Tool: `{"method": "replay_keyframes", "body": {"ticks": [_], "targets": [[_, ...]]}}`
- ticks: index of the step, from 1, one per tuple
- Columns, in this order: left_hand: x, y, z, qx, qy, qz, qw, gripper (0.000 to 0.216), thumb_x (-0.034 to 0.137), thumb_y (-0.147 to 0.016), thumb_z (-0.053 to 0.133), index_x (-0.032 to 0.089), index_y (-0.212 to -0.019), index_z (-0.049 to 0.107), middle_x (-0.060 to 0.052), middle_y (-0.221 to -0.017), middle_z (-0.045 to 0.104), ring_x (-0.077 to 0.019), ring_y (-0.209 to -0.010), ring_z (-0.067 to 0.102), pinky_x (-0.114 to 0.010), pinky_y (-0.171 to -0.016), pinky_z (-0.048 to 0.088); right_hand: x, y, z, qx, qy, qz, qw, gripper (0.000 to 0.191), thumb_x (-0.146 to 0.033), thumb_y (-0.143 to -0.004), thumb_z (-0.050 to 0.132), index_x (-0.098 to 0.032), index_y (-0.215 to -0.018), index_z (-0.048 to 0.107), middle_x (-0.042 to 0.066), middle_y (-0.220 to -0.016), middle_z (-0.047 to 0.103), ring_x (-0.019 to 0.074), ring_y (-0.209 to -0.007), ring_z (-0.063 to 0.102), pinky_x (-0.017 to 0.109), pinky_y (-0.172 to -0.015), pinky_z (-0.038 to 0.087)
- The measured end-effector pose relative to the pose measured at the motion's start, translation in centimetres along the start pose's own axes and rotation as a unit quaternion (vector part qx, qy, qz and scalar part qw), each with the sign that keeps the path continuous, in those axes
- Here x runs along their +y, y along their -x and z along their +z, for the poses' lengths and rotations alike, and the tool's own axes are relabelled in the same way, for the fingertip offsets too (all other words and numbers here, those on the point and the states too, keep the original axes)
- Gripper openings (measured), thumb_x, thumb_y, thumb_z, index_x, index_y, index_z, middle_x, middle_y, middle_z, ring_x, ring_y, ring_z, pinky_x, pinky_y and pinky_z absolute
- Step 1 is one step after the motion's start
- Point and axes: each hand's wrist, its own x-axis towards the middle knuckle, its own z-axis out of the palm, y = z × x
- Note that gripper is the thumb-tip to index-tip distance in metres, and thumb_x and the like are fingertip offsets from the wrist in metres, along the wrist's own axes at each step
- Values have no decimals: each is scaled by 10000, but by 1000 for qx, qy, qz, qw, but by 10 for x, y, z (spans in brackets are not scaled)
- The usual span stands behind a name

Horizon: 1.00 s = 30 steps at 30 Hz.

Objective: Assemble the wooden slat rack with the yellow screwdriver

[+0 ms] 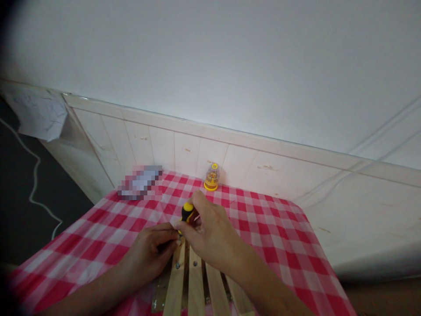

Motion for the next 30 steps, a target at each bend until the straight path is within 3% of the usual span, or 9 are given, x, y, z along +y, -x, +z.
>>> {"method": "replay_keyframes", "body": {"ticks": [2,5,10,14,22,30], "targets": [[0,0,0,6,-2,5,1000,291,39,-885,507,166,-818,760,-69,-852,726,-176,-802,710,-242,-699,514,2,0,1,-2,5,-14,1000,228,-222,-881,724,-253,-1016,544,-31,-800,631,129,-641,641,212,-553,495],[-1,-1,1,12,-4,8,1000,287,24,-871,508,162,-790,747,-56,-813,712,-159,-754,692,-224,-660,487,3,-1,1,-6,12,-53,998,388,-180,-889,718,-284,-1245,606,-8,-913,699,137,-721,683,229,-629,547],[-2,-2,2,11,-17,3,1000,275,39,-879,512,162,-729,707,-44,-778,687,-152,-718,664,-226,-633,454,-7,1,-10,-23,50,-111,992,333,-234,-989,629,-253,-1321,649,46,-1089,747,162,-914,724,262,-790,594],[0,-1,0,1,-17,0,1000,252,86,-909,520,165,-769,713,-56,-818,703,-171,-772,680,-248,-689,483,-17,4,-17,-39,85,-134,987,399,-114,-994,514,-220,-1365,617,74,-1236,729,183,-1131,696,312,-972,567],[0,0,1,7,-15,-10,1000,260,93,-914,517,180,-769,714,-67,-888,719,-183,-827,693,-264,-733,505,-2,4,-9,35,100,-164,981,318,-169,-977,632,-209,-1292,644,71,-1066,758,177,-913,744,279,-836,614],[0,2,2,16,-17,-10,1000,242,91,-912,530,170,-821,739,-62,-868,708,-177,-807,693,-251,-710,506,-3,1,-9,39,98,-162,981,285,-186,-952,687,-216,-1234,661,55,-1036,761,162,-869,744,247,-803,612]]}}
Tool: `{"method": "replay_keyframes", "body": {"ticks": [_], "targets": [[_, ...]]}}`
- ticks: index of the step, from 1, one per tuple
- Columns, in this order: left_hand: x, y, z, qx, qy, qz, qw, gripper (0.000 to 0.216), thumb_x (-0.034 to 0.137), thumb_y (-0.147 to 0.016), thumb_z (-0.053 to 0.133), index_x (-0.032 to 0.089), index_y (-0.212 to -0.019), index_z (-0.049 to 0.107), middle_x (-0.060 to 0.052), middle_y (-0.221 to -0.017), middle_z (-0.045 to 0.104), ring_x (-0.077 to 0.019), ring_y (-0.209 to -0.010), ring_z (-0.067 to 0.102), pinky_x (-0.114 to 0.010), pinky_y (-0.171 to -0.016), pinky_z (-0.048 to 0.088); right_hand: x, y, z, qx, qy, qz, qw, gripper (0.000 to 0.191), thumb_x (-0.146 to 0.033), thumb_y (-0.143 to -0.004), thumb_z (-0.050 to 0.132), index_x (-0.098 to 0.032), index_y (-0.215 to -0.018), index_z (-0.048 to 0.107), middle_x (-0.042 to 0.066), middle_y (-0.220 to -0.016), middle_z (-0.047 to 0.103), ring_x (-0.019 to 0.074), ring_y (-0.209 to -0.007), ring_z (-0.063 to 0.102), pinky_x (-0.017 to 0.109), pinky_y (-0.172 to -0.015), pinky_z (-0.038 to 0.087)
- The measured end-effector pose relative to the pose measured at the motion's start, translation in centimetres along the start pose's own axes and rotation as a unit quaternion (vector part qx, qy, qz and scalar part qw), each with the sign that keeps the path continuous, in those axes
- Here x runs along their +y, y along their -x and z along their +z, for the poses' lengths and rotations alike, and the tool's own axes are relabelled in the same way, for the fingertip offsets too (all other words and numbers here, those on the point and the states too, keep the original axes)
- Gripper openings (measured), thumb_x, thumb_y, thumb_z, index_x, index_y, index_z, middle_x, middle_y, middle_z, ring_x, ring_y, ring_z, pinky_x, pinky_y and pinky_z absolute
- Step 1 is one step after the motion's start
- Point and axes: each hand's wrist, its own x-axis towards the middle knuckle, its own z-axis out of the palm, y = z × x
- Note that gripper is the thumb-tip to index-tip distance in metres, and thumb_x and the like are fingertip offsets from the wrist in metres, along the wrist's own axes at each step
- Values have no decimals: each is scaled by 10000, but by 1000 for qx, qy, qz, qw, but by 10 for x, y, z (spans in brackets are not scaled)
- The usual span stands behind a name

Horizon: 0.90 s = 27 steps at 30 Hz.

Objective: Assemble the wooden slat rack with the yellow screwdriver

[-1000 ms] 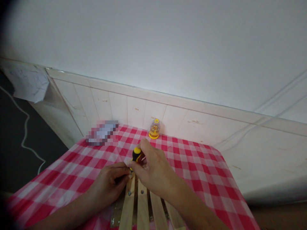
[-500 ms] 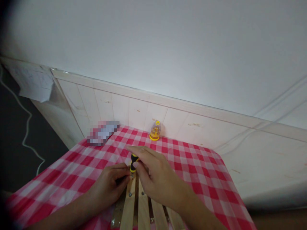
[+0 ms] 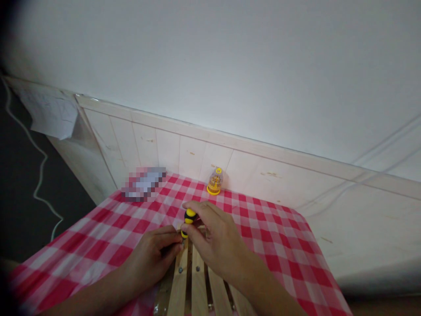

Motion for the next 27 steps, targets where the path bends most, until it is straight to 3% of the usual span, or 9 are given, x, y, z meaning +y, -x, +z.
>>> {"method": "replay_keyframes", "body": {"ticks": [7,12,16,20,27], "targets": [[0,-2,-1,-1,2,9,1000,226,64,-894,546,162,-829,738,-49,-843,700,-162,-786,683,-236,-705,494,0,1,3,22,2,22,1000,265,-224,-944,692,-229,-1209,675,55,-1053,768,174,-891,745,269,-819,614],[-2,-2,0,-4,1,12,1000,229,69,-900,553,173,-803,733,-36,-820,692,-146,-763,671,-218,-680,481,-3,1,5,14,-53,40,998,313,-154,-923,691,-256,-1219,682,33,-1072,763,149,-892,748,213,-768,616],[-2,-2,0,0,-3,14,1000,241,76,-911,553,177,-819,752,-40,-837,705,-146,-778,679,-220,-700,491,-3,0,5,25,-67,7,997,278,-129,-913,721,-279,-1147,707,-2,-1001,763,128,-841,734,194,-765,597],[1,-2,-1,-2,-14,14,1000,250,72,-907,549,176,-853,770,-42,-832,706,-149,-772,676,-227,-710,504,-1,-1,3,16,-63,4,998,187,-199,-903,777,-254,-1067,708,-13,-915,751,117,-766,716,178,-697,573],[-1,0,-1,-1,-14,23,1000,257,81,-914,542,181,-899,778,-44,-843,705,-154,-771,671,-233,-712,518,-6,-2,-1,-11,-20,31,999,119,-339,-956,722,-230,-979,682,-2,-820,711,132,-688,672,217,-629,536]]}}
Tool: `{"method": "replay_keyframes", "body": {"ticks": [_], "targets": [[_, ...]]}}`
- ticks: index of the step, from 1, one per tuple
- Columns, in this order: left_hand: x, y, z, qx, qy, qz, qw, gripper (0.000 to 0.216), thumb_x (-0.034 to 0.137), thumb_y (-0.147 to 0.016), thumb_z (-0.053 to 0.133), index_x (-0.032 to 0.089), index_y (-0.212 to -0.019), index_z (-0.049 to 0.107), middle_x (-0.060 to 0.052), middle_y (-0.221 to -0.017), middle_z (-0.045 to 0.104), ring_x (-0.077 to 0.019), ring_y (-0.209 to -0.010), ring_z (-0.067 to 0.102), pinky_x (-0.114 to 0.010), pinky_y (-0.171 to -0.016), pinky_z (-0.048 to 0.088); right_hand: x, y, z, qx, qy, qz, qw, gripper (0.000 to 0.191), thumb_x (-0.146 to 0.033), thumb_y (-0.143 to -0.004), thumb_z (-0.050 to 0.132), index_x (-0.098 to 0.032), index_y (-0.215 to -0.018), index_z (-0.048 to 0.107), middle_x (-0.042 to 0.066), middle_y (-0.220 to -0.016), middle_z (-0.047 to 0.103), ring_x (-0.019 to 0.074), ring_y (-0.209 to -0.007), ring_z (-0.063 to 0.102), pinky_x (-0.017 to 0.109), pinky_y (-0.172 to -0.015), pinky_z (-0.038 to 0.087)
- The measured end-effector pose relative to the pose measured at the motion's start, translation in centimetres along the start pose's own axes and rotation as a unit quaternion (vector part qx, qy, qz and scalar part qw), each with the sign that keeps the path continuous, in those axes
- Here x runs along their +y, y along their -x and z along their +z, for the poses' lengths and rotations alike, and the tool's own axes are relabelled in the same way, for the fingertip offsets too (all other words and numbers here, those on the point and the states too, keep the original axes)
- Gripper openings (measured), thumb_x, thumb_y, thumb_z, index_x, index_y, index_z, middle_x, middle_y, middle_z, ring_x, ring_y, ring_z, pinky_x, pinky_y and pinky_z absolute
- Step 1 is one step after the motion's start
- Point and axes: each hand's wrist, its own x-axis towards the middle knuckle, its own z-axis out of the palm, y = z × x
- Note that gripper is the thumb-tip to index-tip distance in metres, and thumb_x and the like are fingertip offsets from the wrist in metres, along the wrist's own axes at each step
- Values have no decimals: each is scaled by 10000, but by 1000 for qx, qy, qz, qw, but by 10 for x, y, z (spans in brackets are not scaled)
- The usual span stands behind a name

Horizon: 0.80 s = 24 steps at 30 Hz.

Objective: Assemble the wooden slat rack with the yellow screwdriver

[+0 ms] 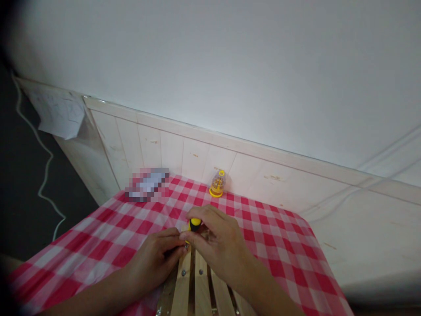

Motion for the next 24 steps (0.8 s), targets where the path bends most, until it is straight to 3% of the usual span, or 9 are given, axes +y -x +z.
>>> {"method": "replay_keyframes", "body": {"ticks": [10,16,24], "targets": [[-3,3,1,1,18,18,1000,246,99,-952,540,174,-883,764,-47,-837,693,-145,-770,654,-219,-704,499,-1,1,3,-4,17,0,1000,125,-291,-959,700,-231,-1066,679,26,-888,735,166,-765,703,254,-733,574],[0,1,0,-1,38,18,999,240,99,-955,532,168,-873,746,-61,-875,704,-155,-821,671,-228,-732,498,-7,1,-4,-39,26,-30,998,371,-118,-938,554,-251,-1277,628,64,-1104,736,183,-1004,718,287,-874,580],[-1,1,1,-2,18,14,1000,242,100,-950,531,164,-817,723,-46,-822,669,-145,-762,637,-222,-691,483,-2,4,-2,-29,10,7,1000,342,-163,-929,627,-255,-1258,639,50,-1059,767,192,-919,750,295,-810,607]]}}
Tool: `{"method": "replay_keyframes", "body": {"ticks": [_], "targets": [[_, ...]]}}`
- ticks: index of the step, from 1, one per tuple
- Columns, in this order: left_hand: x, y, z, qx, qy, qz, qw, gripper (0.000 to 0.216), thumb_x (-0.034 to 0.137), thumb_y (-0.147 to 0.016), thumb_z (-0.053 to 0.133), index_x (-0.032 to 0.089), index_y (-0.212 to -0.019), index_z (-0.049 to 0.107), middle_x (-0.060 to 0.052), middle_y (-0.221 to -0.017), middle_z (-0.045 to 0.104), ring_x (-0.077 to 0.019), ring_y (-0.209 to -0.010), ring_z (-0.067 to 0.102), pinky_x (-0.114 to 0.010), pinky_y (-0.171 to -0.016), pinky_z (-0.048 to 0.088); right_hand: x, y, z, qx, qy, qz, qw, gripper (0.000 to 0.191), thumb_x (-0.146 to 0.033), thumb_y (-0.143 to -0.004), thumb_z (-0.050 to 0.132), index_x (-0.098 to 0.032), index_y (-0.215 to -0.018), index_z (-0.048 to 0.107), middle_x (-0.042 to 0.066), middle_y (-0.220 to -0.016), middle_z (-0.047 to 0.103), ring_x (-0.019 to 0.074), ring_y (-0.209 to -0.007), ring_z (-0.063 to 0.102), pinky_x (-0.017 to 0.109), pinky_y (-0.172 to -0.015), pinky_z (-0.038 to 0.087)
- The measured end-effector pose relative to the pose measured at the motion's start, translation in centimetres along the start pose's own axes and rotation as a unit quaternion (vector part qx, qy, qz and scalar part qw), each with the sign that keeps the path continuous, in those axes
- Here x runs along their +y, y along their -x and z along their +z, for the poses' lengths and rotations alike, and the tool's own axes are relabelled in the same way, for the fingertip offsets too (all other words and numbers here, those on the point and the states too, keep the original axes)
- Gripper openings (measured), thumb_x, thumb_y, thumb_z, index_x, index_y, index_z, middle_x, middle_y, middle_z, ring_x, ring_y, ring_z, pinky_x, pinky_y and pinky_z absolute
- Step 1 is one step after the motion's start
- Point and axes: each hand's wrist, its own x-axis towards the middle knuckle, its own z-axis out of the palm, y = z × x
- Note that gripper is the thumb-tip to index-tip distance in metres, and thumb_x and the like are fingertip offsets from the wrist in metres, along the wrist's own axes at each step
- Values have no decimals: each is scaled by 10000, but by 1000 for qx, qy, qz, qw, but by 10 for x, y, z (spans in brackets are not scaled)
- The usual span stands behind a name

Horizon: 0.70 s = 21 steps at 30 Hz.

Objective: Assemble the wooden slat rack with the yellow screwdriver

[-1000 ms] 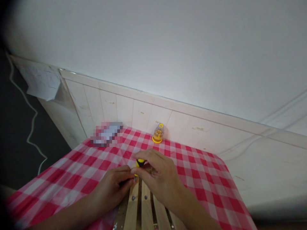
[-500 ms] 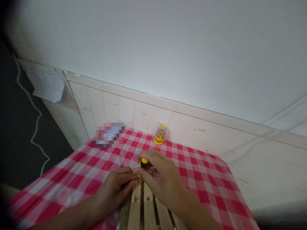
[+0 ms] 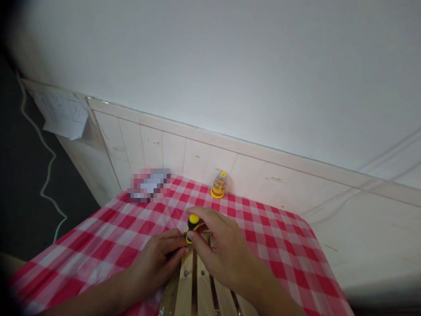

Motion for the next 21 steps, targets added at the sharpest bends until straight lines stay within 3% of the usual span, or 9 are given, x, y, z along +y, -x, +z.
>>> {"method": "replay_keyframes", "body": {"ticks": [8,21], "targets": [[0,0,0,5,-2,-4,1000,244,119,-963,528,164,-835,731,-46,-831,673,-148,-770,641,-225,-702,490,3,-3,2,16,-27,-34,999,214,-188,-950,671,-268,-1147,690,19,-949,759,158,-813,734,249,-745,598],[-2,0,2,5,9,-3,1000,236,129,-957,536,172,-836,733,-42,-821,667,-148,-756,652,-218,-683,495,4,-1,3,30,-42,-34,998,225,-180,-938,683,-254,-1150,688,23,-953,749,153,-821,733,243,-740,614]]}}
